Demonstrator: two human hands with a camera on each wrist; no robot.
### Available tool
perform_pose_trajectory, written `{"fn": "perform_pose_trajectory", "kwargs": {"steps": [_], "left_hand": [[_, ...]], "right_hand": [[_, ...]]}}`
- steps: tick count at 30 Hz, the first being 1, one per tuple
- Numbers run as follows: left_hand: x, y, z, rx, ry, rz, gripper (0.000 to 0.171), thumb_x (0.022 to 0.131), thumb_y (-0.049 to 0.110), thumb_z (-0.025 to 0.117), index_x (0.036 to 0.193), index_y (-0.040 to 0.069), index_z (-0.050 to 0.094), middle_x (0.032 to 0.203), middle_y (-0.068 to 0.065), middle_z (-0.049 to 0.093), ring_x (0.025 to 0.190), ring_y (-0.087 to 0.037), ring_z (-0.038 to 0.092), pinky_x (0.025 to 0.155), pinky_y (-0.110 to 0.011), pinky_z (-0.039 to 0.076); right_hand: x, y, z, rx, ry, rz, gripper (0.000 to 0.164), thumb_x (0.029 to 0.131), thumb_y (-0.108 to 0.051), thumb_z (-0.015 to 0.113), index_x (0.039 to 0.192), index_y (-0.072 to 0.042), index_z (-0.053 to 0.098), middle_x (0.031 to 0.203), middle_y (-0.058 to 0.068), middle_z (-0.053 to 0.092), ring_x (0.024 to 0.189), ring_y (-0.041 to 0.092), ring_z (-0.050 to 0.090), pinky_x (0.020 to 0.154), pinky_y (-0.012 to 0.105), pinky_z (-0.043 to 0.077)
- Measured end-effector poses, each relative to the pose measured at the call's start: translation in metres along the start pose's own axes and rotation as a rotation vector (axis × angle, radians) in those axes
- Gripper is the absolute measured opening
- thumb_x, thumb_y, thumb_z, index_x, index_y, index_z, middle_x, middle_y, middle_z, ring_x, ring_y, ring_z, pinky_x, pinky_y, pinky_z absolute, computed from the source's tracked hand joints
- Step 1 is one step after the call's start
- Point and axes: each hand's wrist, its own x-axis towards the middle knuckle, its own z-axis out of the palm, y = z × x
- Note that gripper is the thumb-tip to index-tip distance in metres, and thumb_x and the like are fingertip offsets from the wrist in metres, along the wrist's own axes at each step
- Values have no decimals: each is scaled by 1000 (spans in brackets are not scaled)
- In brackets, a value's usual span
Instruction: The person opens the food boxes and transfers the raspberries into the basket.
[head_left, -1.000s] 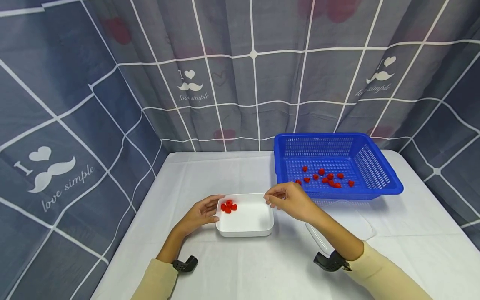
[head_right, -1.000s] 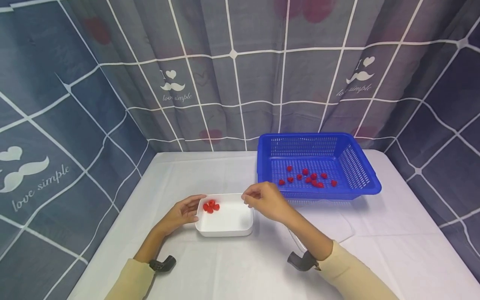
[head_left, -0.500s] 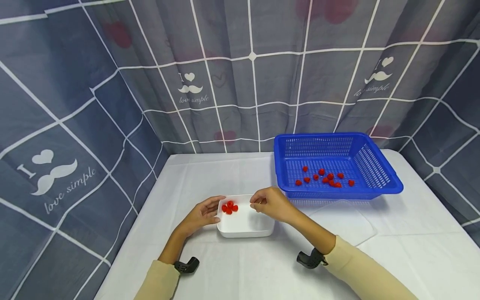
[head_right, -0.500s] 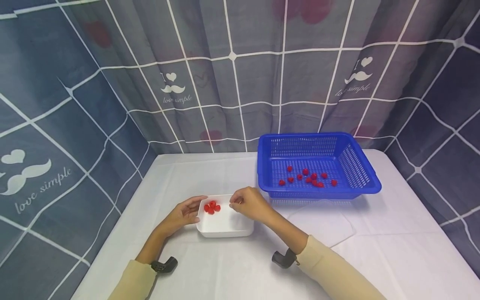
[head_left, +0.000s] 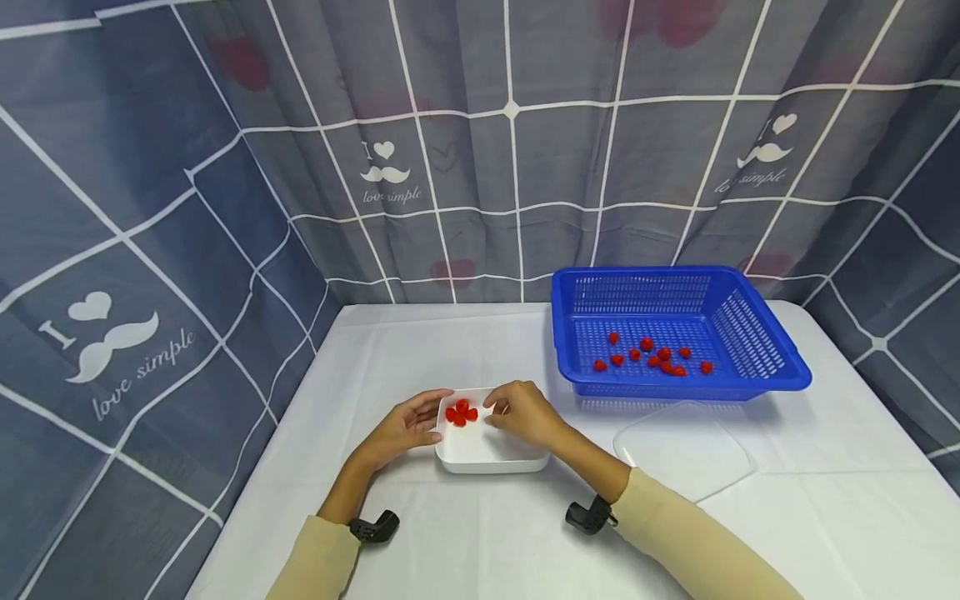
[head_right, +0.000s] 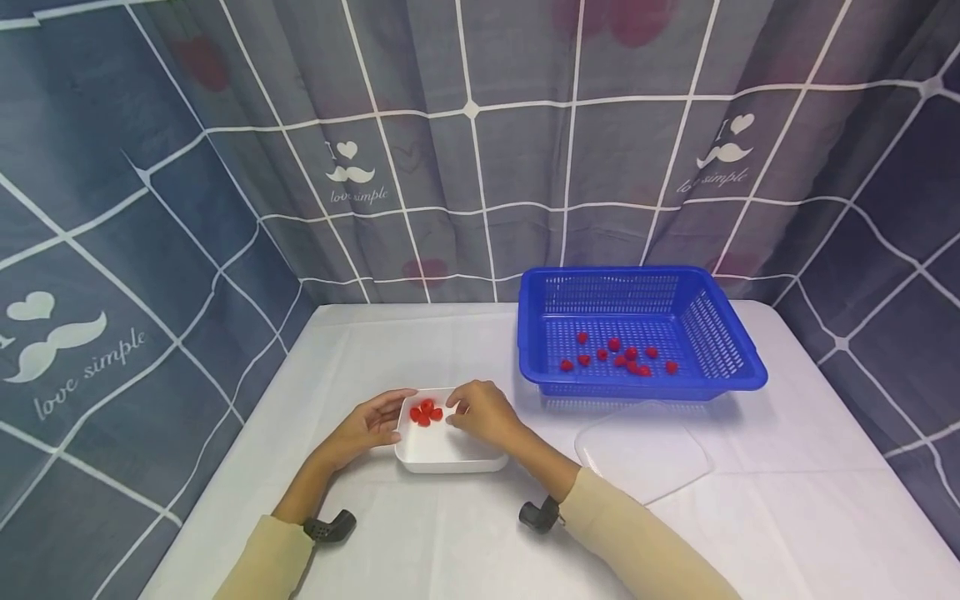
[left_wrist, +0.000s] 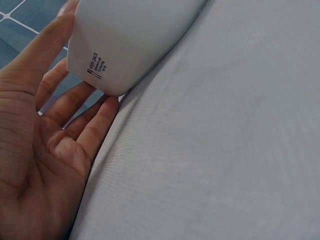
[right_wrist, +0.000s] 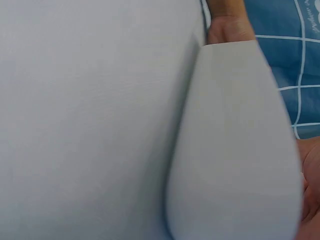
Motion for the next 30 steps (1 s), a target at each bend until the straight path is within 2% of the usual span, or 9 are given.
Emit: {"fn": "perform_pose_trajectory", "kwargs": {"steps": [8,11,24,30], "left_hand": [[0,0,-1,-3,-4,-3,70,87,-1,76,150,6,46,152,-20,46,142,-40,42,111,-27,42],[0,1,-1,-5,-2,-1,70,87,-1,77,150,6,46,151,-20,47,142,-40,42,111,-27,42],[-1,1,-1,-8,-10,7,68,89,-1,74,151,7,45,153,-20,45,142,-41,42,111,-28,43],[-1,2,-1,-17,-18,6,70,88,2,77,151,6,45,154,-20,44,142,-40,41,111,-28,43]], "right_hand": [[8,1,10,-139,36,-24,18,81,-10,84,98,-8,80,70,-6,68,65,8,59,57,27,46],[11,2,15,-160,41,-43,17,81,-9,84,98,-9,81,69,-6,68,63,7,57,55,25,46],[19,-7,26,-216,36,-6,18,82,-7,84,100,-7,81,71,-1,69,63,9,56,53,22,46],[21,-5,30,-242,30,9,12,82,-8,84,93,-9,81,68,-5,66,61,8,54,52,22,46]]}}
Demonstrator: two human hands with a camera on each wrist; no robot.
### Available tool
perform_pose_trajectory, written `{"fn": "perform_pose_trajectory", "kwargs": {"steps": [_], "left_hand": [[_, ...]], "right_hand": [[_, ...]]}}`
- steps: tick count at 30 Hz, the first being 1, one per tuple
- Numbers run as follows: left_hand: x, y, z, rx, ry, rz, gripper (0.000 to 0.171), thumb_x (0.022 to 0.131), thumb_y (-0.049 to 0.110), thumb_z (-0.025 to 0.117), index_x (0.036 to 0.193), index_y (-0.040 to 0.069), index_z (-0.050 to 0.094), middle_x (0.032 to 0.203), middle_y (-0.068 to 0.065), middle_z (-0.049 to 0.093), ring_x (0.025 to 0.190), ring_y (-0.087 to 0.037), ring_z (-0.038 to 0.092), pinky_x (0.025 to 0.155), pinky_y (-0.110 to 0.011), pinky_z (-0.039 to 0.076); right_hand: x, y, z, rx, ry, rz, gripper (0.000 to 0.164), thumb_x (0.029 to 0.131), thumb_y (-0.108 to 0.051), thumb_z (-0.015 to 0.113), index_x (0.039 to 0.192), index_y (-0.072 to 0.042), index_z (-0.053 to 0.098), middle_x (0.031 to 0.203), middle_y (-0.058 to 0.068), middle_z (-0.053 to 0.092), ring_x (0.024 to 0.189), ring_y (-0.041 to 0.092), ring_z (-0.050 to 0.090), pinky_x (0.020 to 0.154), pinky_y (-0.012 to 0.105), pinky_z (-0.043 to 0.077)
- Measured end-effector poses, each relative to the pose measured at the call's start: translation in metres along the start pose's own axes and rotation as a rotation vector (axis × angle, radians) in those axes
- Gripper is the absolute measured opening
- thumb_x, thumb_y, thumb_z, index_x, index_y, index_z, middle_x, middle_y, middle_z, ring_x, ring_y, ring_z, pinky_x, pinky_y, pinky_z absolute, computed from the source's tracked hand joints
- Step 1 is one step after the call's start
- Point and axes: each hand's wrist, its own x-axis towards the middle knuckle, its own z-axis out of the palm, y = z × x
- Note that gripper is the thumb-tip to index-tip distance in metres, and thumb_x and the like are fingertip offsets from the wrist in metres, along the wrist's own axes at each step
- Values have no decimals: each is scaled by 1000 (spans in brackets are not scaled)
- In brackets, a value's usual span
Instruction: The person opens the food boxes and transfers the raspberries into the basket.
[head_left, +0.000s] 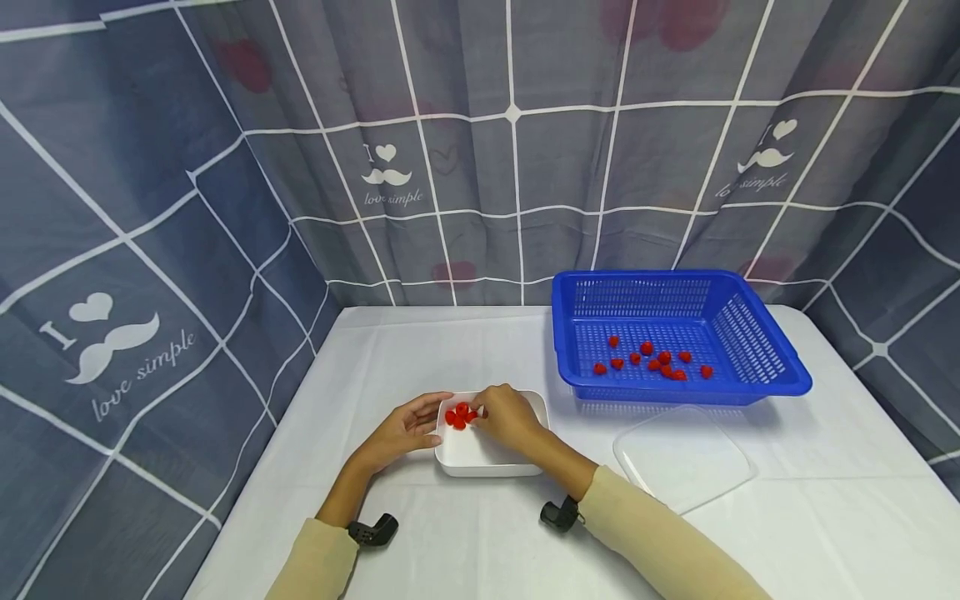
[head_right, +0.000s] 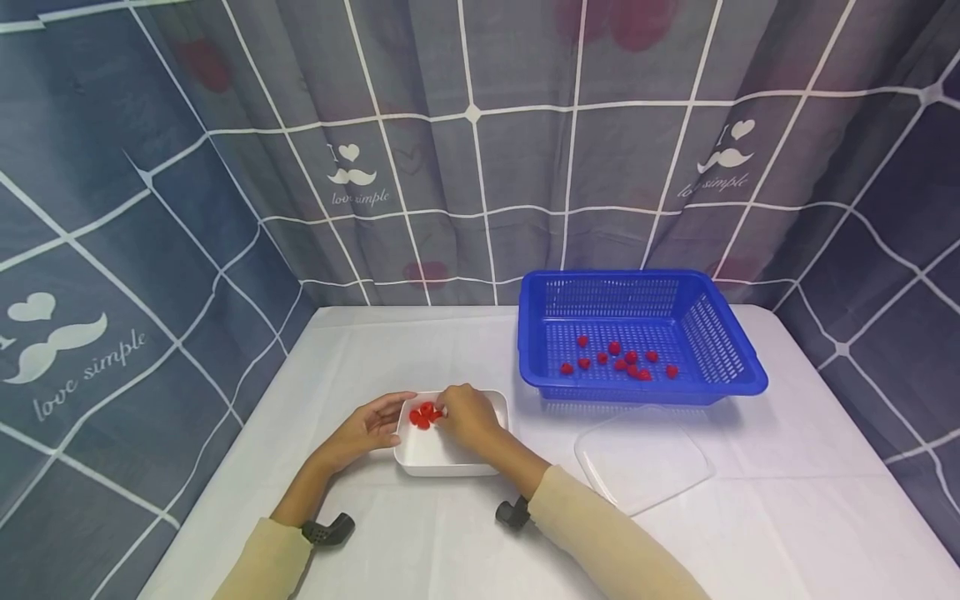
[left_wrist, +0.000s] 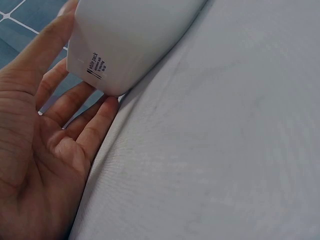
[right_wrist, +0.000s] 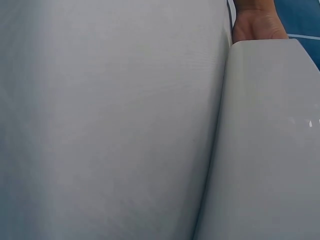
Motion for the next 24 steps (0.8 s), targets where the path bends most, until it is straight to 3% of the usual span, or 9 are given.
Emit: {"fn": "perform_pose_trajectory", "kwargs": {"steps": [9,24], "left_hand": [[1,0,1,1,1,2,70,88,2,76,151,6,45,154,-20,44,143,-40,41,110,-28,43],[1,-2,0,13,4,14,70,88,-2,75,151,6,45,151,-21,46,141,-41,42,111,-26,43]], "right_hand": [[-2,0,0,-25,13,1,10,81,-10,85,78,-10,75,67,-7,64,61,8,54,55,23,47],[-14,-5,-13,89,-22,-56,11,79,-4,85,79,-5,74,71,0,70,64,10,61,60,22,53]]}}
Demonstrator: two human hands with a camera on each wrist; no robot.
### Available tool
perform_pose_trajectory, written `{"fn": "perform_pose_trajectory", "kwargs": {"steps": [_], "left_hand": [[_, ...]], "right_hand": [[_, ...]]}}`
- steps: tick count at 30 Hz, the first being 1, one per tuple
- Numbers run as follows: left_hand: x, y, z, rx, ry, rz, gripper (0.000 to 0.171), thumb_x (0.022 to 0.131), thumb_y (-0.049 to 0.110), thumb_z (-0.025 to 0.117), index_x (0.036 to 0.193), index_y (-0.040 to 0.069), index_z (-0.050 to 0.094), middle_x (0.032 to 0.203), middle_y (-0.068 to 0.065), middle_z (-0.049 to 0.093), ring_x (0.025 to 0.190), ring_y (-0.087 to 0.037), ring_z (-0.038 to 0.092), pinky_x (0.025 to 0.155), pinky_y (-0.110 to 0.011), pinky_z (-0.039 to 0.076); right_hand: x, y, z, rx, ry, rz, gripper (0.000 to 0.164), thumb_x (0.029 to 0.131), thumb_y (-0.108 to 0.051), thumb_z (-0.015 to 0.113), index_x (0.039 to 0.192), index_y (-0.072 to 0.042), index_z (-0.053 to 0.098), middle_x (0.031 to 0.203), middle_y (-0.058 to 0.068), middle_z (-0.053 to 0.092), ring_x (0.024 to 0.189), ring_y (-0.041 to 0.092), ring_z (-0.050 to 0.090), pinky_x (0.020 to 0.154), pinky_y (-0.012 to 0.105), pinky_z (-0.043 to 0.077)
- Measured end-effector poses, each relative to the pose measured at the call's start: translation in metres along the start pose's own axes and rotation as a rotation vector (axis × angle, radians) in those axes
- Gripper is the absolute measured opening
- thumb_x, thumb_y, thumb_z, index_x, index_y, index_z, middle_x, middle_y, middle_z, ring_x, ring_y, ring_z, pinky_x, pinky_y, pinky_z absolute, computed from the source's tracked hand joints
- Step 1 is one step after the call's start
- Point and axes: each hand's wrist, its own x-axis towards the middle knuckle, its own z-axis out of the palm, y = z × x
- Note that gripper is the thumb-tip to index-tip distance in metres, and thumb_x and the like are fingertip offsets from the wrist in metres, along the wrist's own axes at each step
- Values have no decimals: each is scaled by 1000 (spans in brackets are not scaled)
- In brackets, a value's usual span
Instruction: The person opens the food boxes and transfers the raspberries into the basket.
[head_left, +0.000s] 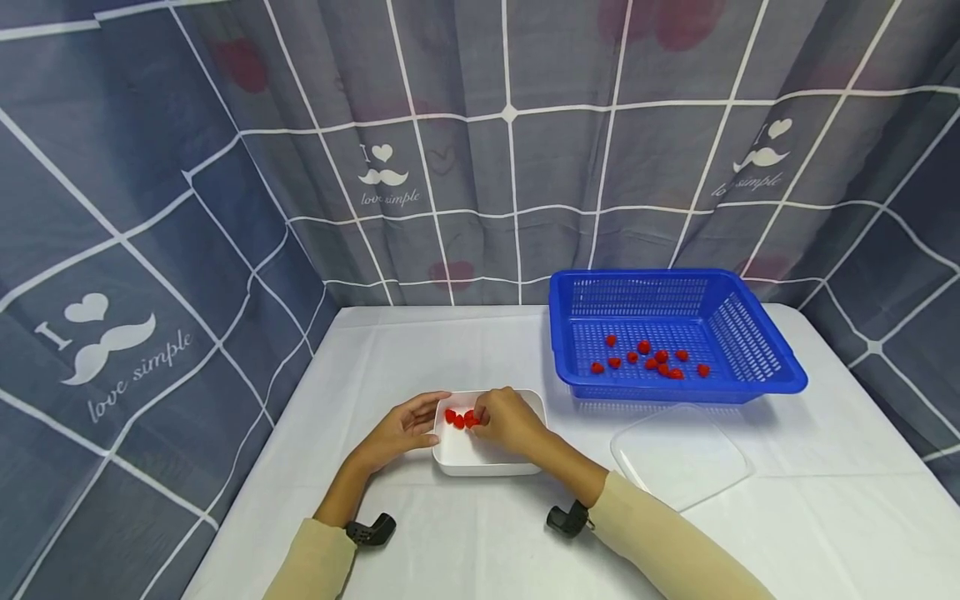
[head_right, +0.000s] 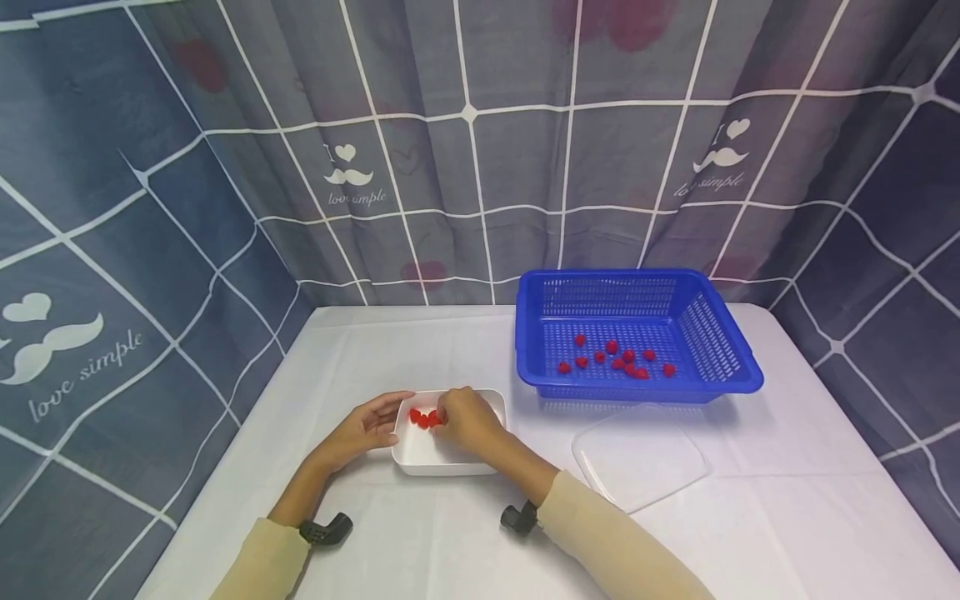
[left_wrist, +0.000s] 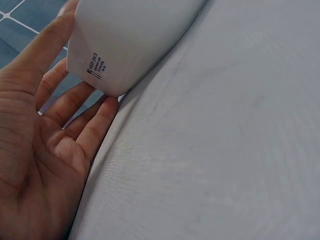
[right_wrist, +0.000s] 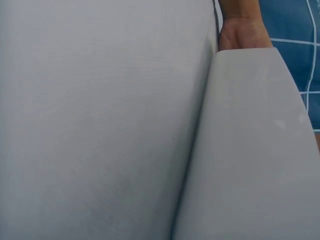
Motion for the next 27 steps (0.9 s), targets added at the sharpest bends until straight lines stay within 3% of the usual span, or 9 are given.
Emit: {"fn": "perform_pose_trajectory", "kwargs": {"steps": [18,27], "left_hand": [[1,2,0,-3,-7,2,70,88,-1,76,151,5,45,153,-21,45,142,-41,41,111,-27,42],[-1,3,1,0,8,-18,70,88,-3,75,150,5,45,153,-22,45,142,-41,41,111,-26,42]], "right_hand": [[-9,-8,-22,23,12,-16,11,81,-10,85,80,-13,74,72,-7,70,67,5,61,62,22,52],[-15,-15,-35,77,6,-40,10,82,-5,83,82,-10,74,76,-2,73,70,9,67,64,22,56]]}}
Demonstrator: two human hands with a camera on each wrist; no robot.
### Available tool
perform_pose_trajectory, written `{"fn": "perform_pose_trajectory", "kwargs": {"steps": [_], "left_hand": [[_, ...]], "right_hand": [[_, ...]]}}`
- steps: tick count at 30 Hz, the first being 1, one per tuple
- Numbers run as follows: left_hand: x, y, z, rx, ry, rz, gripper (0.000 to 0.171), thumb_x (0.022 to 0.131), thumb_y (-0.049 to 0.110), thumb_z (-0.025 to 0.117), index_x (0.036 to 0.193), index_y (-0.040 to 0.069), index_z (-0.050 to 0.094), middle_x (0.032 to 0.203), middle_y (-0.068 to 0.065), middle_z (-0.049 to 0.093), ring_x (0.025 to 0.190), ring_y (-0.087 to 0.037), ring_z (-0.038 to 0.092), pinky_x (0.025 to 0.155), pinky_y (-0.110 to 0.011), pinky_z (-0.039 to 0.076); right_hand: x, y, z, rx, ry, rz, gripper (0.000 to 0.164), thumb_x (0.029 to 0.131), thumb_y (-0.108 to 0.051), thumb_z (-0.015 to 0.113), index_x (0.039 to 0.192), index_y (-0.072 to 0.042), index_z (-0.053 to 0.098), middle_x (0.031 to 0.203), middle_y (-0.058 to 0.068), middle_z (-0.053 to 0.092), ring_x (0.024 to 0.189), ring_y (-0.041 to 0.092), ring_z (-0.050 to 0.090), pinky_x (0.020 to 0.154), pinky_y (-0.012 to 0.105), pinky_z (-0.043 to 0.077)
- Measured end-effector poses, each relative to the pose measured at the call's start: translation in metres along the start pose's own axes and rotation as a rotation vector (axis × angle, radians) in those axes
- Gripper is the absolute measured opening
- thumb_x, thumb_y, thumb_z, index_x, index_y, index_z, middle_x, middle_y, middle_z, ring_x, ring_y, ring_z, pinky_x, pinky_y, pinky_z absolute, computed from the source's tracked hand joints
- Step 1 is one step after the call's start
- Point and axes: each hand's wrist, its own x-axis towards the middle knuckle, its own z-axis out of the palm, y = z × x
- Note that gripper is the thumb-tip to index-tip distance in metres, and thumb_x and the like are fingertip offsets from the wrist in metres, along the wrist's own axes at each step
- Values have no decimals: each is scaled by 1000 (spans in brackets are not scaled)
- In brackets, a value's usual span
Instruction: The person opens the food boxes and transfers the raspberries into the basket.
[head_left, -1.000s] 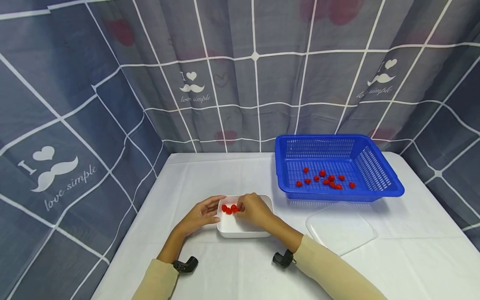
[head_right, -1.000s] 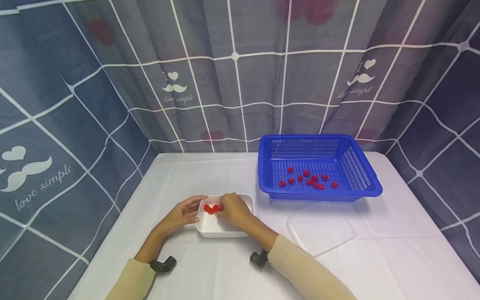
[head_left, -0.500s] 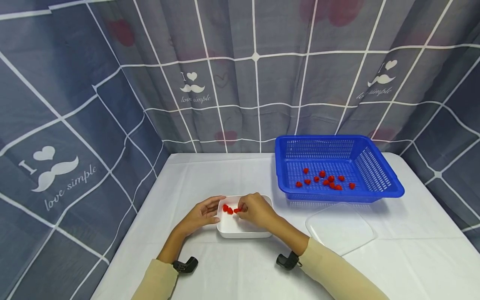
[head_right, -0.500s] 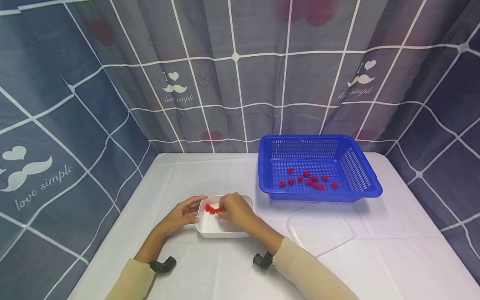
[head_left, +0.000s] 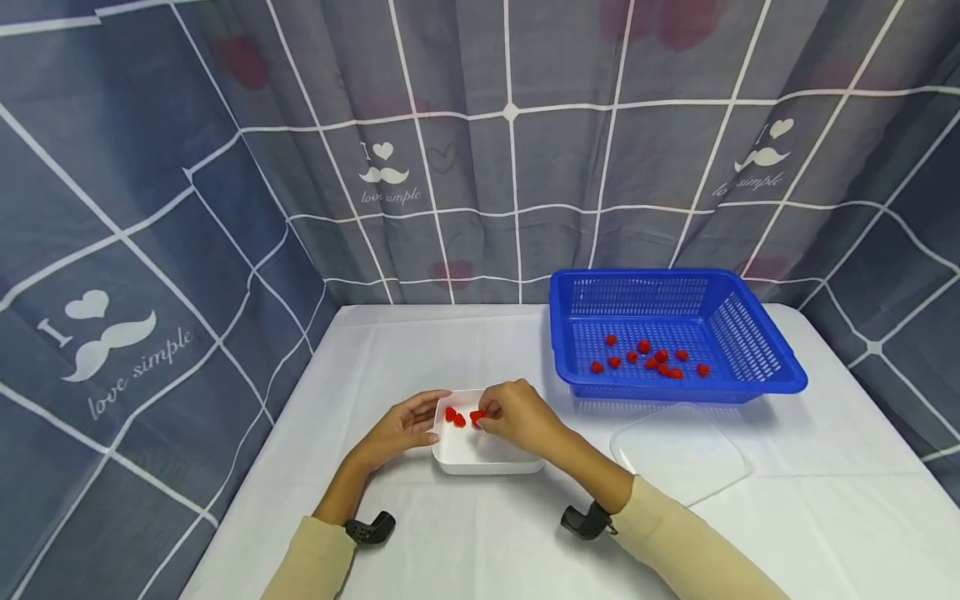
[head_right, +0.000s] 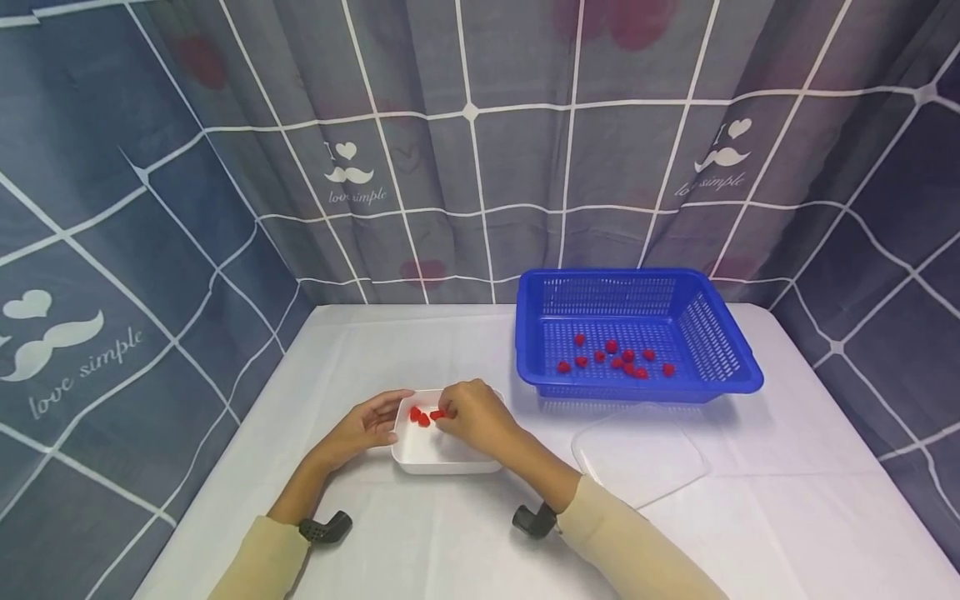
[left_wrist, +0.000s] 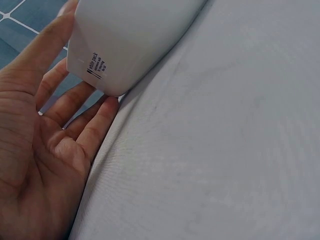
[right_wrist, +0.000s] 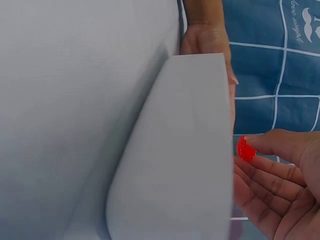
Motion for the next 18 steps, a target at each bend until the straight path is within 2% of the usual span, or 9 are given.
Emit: {"fn": "perform_pose_trajectory", "kwargs": {"steps": [18], "left_hand": [[0,-3,0,18,14,-9,67,89,-2,74,150,10,48,152,-16,47,143,-35,43,111,-25,42]], "right_hand": [[-13,-12,-32,5,53,-20,10,83,-3,82,91,-4,76,82,2,75,73,12,70,66,17,58]]}}
